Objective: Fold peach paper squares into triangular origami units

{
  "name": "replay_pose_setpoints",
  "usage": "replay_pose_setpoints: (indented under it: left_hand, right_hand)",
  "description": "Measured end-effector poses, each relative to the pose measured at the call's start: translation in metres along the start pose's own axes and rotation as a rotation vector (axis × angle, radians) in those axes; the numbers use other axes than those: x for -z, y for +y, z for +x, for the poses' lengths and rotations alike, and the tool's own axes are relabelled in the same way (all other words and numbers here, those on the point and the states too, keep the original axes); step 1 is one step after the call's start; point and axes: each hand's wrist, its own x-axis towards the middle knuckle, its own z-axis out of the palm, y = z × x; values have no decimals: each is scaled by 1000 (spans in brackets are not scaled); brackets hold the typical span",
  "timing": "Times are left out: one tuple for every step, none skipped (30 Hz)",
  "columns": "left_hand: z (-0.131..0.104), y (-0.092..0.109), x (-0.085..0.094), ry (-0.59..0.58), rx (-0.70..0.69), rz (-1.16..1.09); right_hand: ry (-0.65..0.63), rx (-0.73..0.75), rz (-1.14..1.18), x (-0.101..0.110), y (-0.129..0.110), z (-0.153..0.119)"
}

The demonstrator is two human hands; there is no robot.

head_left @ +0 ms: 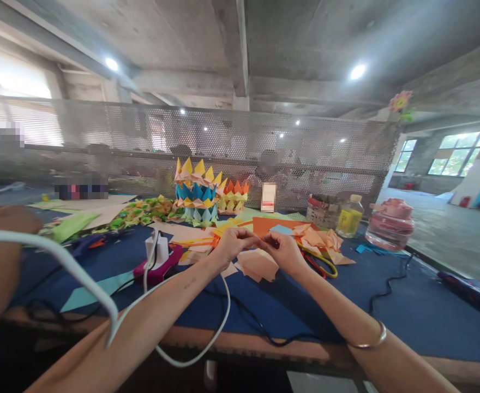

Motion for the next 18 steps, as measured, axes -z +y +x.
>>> replay_pose_setpoints:
  left_hand:
    - [0,0,0,-3,-1,-6]
    - [1,-1,0,-6,-1,-15]
    - [1,-1,0,-11,0,-26]
    - [1,-1,0,-18,2,-36]
    - [1,-1,0,-25,5,-43]
    - [1,-1,1,-28,10,-45]
    - [1,-1,1,-25,18,-41]
    - [1,0,2,-17,32,-27]
    - [1,0,2,-5,51,-8]
    - [1,1,2,10,71,11]
    - [1,1,2,22,92,28]
    - [1,1,3,29,106,38]
    - [2,1,3,35,113,41]
    - [2,0,2,41,110,35]
    - [2,-1,2,44,100,24]
    - [3,-2,2,50,86,11]
    - [4,-3,2,56,68,2]
    - [4,-3,2,63,50,-2]
  right_hand:
    - [4,2,1,0,1,0]
    - [8,1,7,0,2,1]
    - [12,-1,15,0,3,1]
    - [19,-3,24,0,3,1]
    - [32,-7,29,1,3,1]
    - [49,-11,30,1,3,1]
    - [71,-16,27,1,3,1]
    - [94,-21,21,2,3,2]
    - [115,-25,15,2,3,2]
    - [131,-27,11,3,3,2]
    - [142,-27,6,3,4,2]
    - [149,-25,3,3,4,2]
    - [151,-24,1,4,3,2]
    - [151,-22,-1,4,3,2]
    - [150,-21,-1,4,3,2]
    - [149,-20,2,4,3,2]
    - [147,-19,8,4,2,2]
    - [145,-17,14,3,2,2]
